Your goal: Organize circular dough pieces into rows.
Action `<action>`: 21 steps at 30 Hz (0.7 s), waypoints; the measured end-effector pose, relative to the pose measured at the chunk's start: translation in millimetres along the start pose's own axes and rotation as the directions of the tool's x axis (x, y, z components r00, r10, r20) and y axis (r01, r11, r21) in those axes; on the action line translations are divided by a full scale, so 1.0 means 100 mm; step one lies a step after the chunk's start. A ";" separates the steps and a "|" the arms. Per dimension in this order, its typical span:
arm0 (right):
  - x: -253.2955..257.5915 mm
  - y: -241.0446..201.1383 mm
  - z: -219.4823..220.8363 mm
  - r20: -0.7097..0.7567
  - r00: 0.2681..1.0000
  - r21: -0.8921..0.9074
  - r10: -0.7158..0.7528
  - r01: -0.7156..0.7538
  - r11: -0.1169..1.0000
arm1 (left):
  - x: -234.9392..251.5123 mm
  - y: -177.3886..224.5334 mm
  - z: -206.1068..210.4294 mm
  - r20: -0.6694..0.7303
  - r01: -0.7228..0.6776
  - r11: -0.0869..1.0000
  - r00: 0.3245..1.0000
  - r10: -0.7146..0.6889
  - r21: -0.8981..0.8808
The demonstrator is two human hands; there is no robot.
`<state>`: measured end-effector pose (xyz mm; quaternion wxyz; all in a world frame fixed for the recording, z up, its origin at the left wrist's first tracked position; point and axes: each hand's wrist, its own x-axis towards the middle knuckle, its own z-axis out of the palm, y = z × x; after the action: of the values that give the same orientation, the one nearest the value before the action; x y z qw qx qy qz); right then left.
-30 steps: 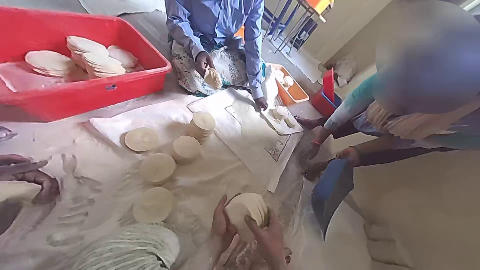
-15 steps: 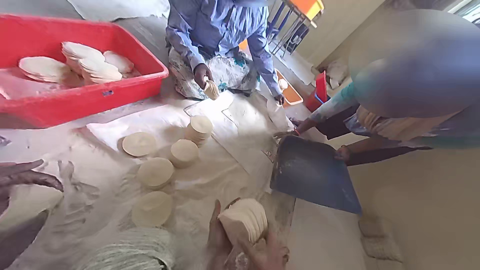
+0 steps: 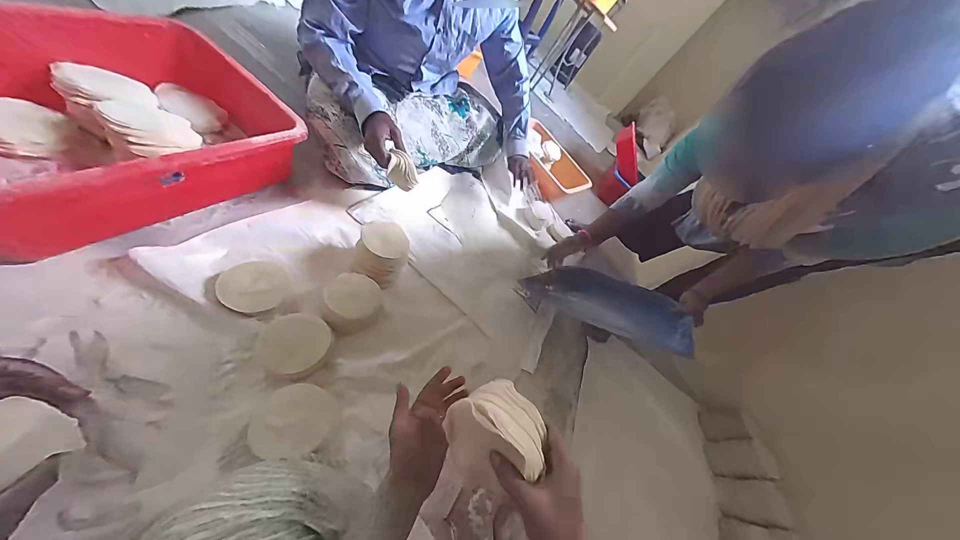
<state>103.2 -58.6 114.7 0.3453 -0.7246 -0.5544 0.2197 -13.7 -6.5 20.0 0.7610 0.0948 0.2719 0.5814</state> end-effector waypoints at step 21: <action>-0.07 0.10 -0.11 0.113 0.993 -0.004 0.042 -0.042 0.999 | -0.14 -0.14 0.12 0.074 0.194 0.963 0.980 -0.183 -0.188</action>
<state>115.1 -69.7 113.8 0.3081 -0.7230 -0.5577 0.2671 2.3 -21.9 28.1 0.8258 0.0099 0.2000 0.5272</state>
